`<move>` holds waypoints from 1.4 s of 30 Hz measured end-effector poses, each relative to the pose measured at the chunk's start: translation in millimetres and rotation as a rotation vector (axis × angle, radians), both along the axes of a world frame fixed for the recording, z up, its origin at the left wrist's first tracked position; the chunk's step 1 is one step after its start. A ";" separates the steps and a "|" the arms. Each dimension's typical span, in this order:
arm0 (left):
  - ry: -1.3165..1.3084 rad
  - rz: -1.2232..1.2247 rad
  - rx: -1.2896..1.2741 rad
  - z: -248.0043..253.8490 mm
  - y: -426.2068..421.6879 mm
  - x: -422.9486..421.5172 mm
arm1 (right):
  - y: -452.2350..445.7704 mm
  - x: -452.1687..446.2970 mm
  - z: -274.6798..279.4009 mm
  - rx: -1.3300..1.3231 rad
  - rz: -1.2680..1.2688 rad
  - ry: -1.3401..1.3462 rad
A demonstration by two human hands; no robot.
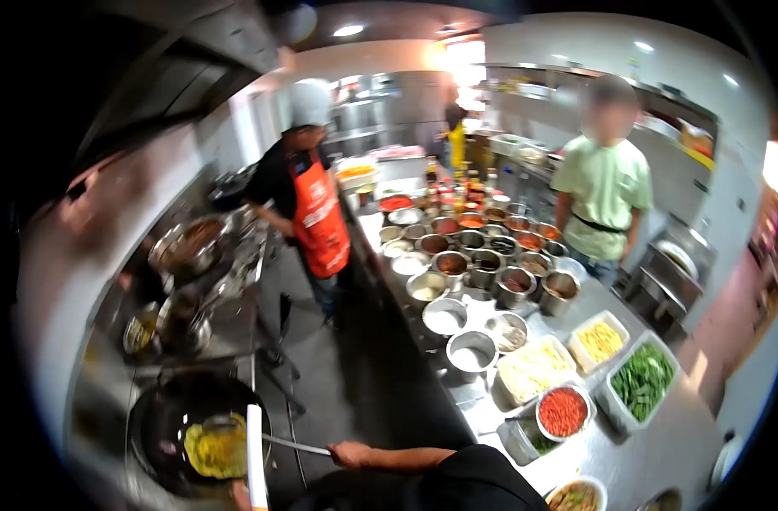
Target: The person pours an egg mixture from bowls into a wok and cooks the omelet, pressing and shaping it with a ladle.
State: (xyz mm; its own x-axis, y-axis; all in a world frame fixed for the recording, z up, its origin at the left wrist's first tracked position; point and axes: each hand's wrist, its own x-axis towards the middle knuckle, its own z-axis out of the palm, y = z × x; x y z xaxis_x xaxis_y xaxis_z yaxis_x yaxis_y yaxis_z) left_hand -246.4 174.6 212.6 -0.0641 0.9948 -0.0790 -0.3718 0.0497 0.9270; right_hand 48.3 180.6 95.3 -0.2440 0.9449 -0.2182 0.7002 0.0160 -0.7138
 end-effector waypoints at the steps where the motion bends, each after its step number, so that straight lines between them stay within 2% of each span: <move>1: -0.053 -0.016 0.013 -7.7 0.8 -0.8 | 9.7 8.3 -11.4 0.061 0.070 -0.008; 2: -0.129 -0.035 0.030 -19.0 5.6 -6.5 | 20.7 18.5 -24.7 0.082 0.142 -0.178; 3: -0.228 -0.052 0.041 -30.2 14.7 -10.5 | 29.2 27.4 -25.0 0.187 0.135 -0.038; 4: -0.459 -0.053 -0.063 -127.4 55.7 -54.2 | 32.7 29.6 16.9 0.126 0.176 -0.257; 5: -0.401 0.016 -0.028 -91.1 38.2 -31.1 | 39.1 32.1 3.1 0.233 0.141 -0.192; 6: -0.444 0.124 -0.106 -110.8 45.1 -36.2 | 56.7 35.0 -10.1 0.177 0.183 -0.282; 7: -0.465 0.221 -0.276 -124.6 39.6 -42.7 | 68.4 43.0 -17.9 0.283 0.297 -0.221; 8: -0.461 0.194 -0.205 -128.9 29.3 -46.7 | 69.9 33.4 16.6 0.127 0.068 -0.025; 9: -0.382 0.326 -0.309 -101.4 34.1 -34.0 | 81.1 34.0 27.0 0.198 0.068 0.026; 10: -0.304 0.452 -0.422 -73.6 40.3 -21.2 | 88.8 33.2 48.4 0.158 0.099 0.093; 13: -0.257 0.654 -0.506 -69.5 49.3 -9.6 | 112.8 23.1 74.2 0.171 0.154 0.188; 15: -0.231 0.693 -0.502 -66.4 50.7 -2.4 | 129.6 23.8 80.7 -0.039 0.178 0.252; 16: -0.221 0.713 -0.508 -64.7 50.8 1.3 | 132.9 15.8 102.0 -0.212 0.150 0.290; 18: -0.198 0.744 -0.504 -54.6 52.5 8.3 | 143.1 12.2 107.3 -0.364 0.149 0.467; 21: -0.189 0.791 -0.422 -79.2 54.6 9.3 | 151.9 4.3 112.7 -0.330 0.183 0.288; 27: -0.147 0.850 -0.392 -79.3 55.1 17.8 | 156.0 -11.9 115.4 -0.324 0.210 0.253; 30: -0.203 0.862 -0.243 -95.6 57.5 17.8 | 154.0 -18.8 120.3 -0.338 0.204 0.239; 36: -0.201 0.840 -0.390 -97.5 59.5 14.0 | 144.1 -31.9 126.4 -0.354 0.174 0.089; 42: -0.220 0.802 -0.382 -100.8 60.7 11.6 | 129.0 -43.0 137.8 -0.524 0.185 0.248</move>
